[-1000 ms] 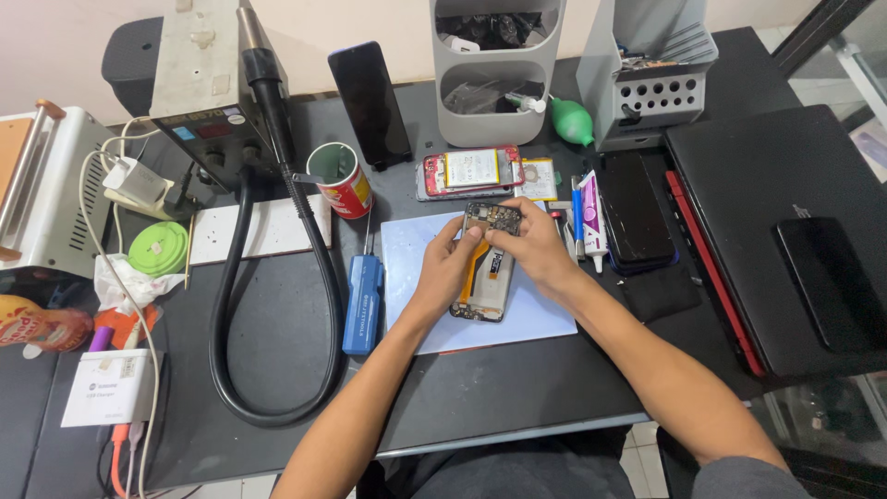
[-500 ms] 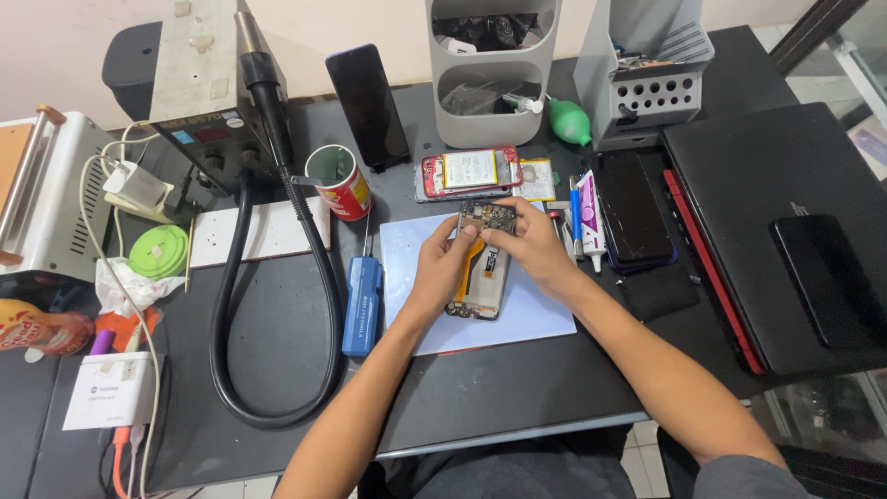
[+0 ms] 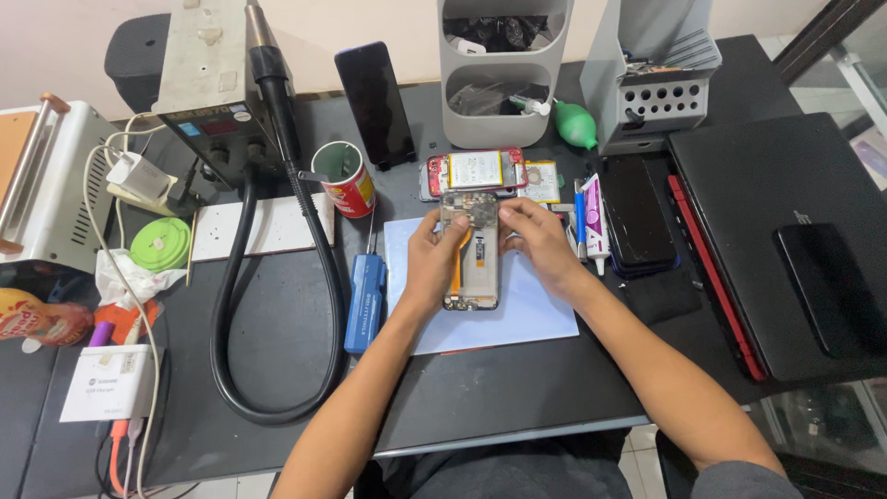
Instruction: The person cleans the edges of a smartphone frame with a blue tool, then applies adhesive from a tube along the frame's perimeter. They align and press the screen assembly onto the frame, then flip the device to inspect the internal components.
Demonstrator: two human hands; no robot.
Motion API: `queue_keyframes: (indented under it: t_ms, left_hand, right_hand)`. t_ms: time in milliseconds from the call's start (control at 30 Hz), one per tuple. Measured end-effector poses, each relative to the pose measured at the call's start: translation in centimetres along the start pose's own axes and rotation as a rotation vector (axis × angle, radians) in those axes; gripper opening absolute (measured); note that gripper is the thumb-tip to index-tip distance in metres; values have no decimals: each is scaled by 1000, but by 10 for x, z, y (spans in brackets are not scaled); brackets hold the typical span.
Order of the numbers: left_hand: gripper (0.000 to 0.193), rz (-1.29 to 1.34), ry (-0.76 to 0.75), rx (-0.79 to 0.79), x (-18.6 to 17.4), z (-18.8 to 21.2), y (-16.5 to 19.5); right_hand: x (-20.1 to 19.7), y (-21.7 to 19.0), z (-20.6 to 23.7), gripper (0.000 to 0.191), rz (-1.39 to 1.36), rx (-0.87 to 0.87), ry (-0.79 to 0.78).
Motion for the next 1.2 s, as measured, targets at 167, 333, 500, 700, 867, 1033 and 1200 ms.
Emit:
queue_keyframes:
  t_ms: [167, 333, 500, 700, 867, 1033, 1200]
  left_hand:
    - [34, 75, 42, 34, -5, -4, 7]
    - [29, 70, 161, 44, -9, -5, 11]
    - [28, 168, 201, 25, -13, -5, 15]
    - [23, 210, 266, 30, -19, -8, 18]
    - [21, 232, 236, 34, -20, -9, 18]
    - [23, 303, 90, -191, -12, -6, 11]
    - [30, 194, -12, -263, -1, 7, 3]
  right_hand:
    - [7, 0, 2, 29, 82, -29, -90]
    - [23, 0, 6, 40, 220, -111, -131]
    - [27, 1, 6, 31, 273, -114, -140]
    - [23, 1, 6, 22, 312, -72, -133]
    - [14, 1, 3, 22, 326, -84, -123]
    - [13, 5, 4, 42, -207, 100, -158]
    - [22, 1, 13, 73, -519, 308, -315]
Point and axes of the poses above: each hand's wrist, its own z-axis away from the middle knuckle, its own x-axis out of the palm, y = z × x, the point moved 3 cm from there along -z, towards the middle knuckle, and after that the axes turned 14 degrees about z, right-handed, at the moved point
